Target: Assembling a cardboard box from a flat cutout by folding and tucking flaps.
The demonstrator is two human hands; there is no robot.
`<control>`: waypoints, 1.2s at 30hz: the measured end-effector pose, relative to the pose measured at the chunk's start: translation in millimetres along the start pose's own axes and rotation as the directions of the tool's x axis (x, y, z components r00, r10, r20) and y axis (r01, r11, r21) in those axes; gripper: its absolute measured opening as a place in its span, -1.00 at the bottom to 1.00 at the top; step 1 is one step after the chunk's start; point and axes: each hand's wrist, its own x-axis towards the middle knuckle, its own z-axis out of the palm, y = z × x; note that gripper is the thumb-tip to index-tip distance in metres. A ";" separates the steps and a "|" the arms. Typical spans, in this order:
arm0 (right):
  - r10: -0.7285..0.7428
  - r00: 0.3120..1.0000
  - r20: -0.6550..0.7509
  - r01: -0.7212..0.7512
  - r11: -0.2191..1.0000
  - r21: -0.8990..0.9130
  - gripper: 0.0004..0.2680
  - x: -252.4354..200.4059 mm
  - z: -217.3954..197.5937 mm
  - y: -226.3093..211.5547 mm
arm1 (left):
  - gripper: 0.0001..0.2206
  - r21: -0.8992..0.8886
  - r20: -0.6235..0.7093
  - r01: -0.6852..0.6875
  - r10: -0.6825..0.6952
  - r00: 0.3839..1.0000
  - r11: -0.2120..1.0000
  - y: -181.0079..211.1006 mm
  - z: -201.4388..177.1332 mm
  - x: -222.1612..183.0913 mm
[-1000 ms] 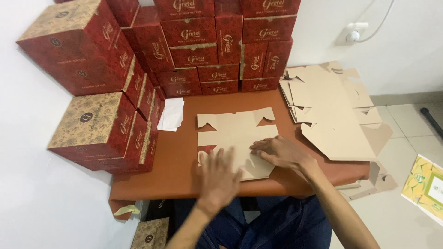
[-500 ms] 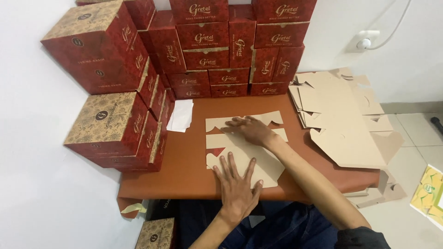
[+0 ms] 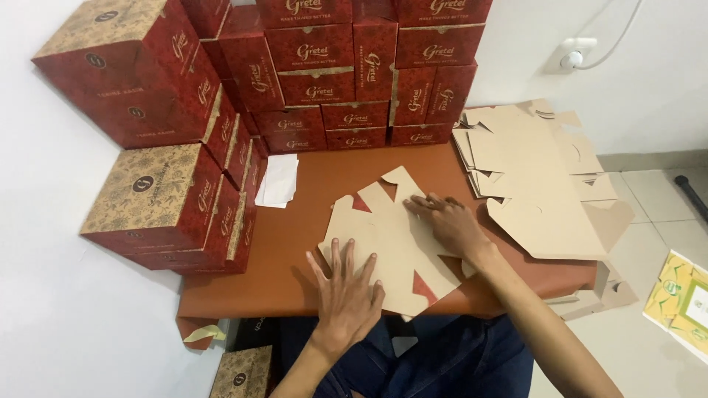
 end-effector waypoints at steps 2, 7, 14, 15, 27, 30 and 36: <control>0.047 0.999 0.024 -0.047 0.998 0.030 -0.39 -12.0 0.5 -1.8 | -0.50 0.007 0.068 0.053 -0.053 0.996 0.999 -6.1 -6.9 8.7; 0.068 0.998 0.001 -0.068 0.997 0.026 -0.41 -46.0 -18.5 -21.0 | -0.36 0.062 0.107 0.121 -0.127 0.986 0.991 -17.7 -10.2 30.2; 0.230 0.969 -0.088 -0.210 0.959 0.192 -0.69 -74.8 -21.8 -48.5 | -0.30 0.190 0.282 0.187 -0.236 0.930 0.964 -10.9 -25.7 61.6; 0.225 0.968 -0.114 -0.197 0.956 0.216 -0.69 -77.2 -15.1 -50.8 | -0.30 0.200 0.290 0.190 -0.244 0.925 0.961 -12.0 -24.7 65.4; 0.072 0.968 -0.240 -0.024 0.981 0.195 -0.62 -113.7 -13.4 -117.3 | -0.28 0.253 0.278 0.017 -0.089 0.956 0.967 -39.2 37.1 135.8; 0.107 0.947 -0.304 -0.053 0.982 0.179 -0.67 -112.1 -16.9 -124.0 | -0.34 0.223 0.193 -0.099 0.056 0.980 0.970 -50.5 40.5 136.6; 0.165 0.935 -0.315 -0.091 0.968 0.235 -0.65 -113.9 -1.9 -125.5 | -0.75 0.236 -0.413 -0.273 0.350 0.840 0.933 -71.4 42.4 151.2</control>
